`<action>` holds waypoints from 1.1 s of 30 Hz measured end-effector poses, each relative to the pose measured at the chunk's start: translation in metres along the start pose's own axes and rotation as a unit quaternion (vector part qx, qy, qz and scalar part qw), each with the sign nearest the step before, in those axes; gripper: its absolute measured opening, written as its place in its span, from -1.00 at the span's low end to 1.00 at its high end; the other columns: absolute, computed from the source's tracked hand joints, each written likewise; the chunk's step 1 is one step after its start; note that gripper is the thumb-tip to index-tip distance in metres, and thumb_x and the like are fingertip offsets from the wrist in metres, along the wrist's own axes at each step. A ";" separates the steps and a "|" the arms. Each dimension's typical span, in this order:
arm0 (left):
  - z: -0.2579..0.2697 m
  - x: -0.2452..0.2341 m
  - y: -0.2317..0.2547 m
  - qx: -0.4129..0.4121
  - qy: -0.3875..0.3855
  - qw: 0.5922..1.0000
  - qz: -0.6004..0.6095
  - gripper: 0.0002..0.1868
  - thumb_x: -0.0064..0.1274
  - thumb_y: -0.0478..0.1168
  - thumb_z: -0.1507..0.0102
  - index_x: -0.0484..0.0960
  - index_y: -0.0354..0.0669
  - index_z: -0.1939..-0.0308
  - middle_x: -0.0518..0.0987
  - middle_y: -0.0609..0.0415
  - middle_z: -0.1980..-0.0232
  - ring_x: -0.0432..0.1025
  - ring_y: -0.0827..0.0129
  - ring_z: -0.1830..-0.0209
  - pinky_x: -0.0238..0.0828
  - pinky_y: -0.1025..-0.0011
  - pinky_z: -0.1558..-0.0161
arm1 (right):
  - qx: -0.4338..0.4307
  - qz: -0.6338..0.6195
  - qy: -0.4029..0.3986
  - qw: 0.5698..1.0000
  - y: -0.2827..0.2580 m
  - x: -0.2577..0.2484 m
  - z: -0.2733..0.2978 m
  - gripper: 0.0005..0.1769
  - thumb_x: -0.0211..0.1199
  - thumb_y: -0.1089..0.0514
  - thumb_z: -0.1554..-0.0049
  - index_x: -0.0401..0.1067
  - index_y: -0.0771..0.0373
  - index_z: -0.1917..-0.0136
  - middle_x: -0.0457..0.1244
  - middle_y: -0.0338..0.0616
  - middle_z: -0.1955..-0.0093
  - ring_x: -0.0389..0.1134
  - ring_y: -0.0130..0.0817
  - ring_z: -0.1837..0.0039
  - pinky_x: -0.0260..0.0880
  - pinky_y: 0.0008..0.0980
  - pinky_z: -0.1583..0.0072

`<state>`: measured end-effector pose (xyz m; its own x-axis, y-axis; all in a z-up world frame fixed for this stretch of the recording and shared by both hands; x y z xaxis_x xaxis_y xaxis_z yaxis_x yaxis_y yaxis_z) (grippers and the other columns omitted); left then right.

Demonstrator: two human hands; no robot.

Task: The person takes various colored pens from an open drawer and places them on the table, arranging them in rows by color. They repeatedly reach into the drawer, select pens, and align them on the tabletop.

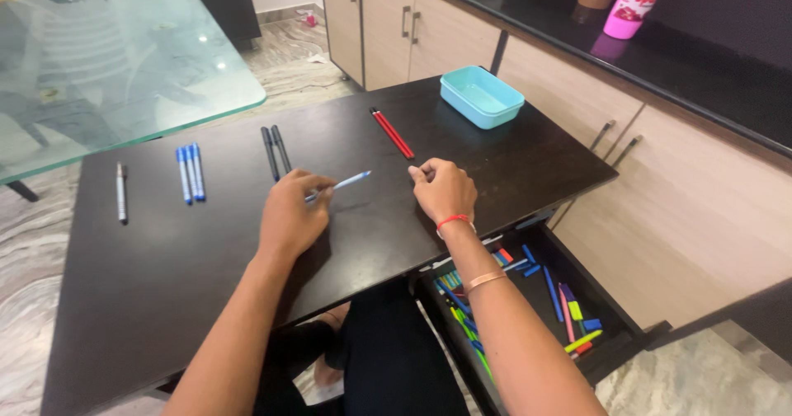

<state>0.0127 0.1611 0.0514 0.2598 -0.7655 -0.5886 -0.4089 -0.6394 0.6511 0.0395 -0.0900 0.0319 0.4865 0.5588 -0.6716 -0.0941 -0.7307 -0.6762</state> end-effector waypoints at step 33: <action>0.004 0.082 0.066 0.100 0.017 0.993 0.066 -0.85 0.18 -0.37 -0.13 0.65 -0.14 0.22 0.60 0.00 0.18 0.47 0.05 0.05 0.36 0.16 -0.04 | -0.028 -0.052 0.005 0.998 0.005 -0.003 0.001 -0.74 0.37 -0.08 -0.08 0.62 0.14 0.18 0.45 -0.11 0.25 0.49 -0.15 0.16 0.44 -0.23 0.07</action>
<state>0.0040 0.0560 0.0444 0.2211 -0.8461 -0.4850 -0.6055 -0.5089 0.6118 0.0362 -0.0949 0.0305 0.5003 0.6292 -0.5948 0.0067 -0.6898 -0.7240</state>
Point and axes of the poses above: each hand's wrist, its own z-axis away from the middle knuckle, its own x-axis out of the palm, y = z × x, the point moved 4 cm from there along -z, towards the middle knuckle
